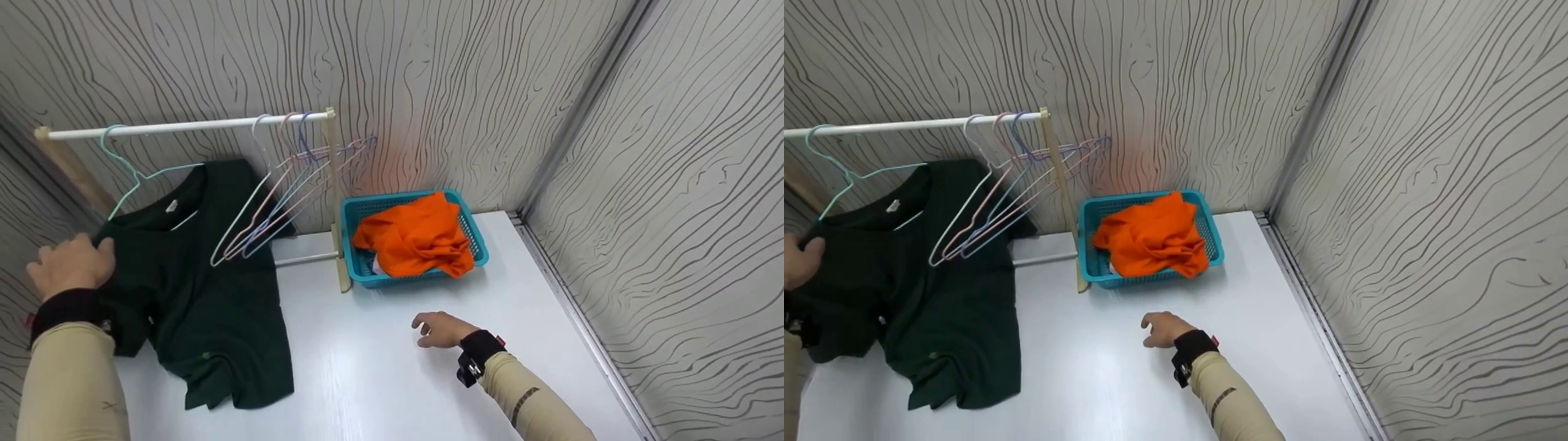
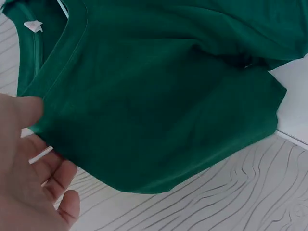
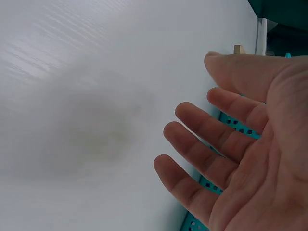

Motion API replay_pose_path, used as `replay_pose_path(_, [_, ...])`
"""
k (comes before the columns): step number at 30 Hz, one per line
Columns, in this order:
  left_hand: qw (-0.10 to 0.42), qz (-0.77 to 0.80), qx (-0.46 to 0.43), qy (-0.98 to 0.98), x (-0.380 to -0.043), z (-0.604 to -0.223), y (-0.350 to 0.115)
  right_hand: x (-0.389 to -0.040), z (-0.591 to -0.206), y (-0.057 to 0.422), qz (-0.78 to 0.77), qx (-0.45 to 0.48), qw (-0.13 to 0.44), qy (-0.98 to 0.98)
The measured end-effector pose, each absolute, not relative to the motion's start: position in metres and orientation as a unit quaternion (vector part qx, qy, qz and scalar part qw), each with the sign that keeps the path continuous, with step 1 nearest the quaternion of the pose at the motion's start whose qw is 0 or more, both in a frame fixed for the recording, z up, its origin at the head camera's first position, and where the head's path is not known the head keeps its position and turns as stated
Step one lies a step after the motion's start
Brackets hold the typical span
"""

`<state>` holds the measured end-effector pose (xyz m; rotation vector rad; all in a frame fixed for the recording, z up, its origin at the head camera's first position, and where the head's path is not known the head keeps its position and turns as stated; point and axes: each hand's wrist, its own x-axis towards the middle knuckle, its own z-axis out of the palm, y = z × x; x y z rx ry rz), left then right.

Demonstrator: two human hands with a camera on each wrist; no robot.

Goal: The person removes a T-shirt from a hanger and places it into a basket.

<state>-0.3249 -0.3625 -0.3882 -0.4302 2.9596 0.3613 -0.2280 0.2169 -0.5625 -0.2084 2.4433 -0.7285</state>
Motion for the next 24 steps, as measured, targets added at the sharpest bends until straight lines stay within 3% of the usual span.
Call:
replay_pose_path(7, [0.01, 0.237, -0.026, 0.971, -0.324, -0.394, -0.357, -0.226, -0.562, 0.209, -0.272, -0.075, 0.298, 0.912])
replay_pose_path(19, [-0.131, 0.26, -0.037, 0.956, -0.313, -0.366, -0.347, -0.221, -0.56, 0.208, -0.271, -0.087, 0.291, 0.913])
replay_pose_path(24, [-0.142, 0.242, -0.052, 0.958, -0.308, -0.356, -0.351, -0.219, -0.561, 0.208, -0.275, -0.092, 0.293, 0.911])
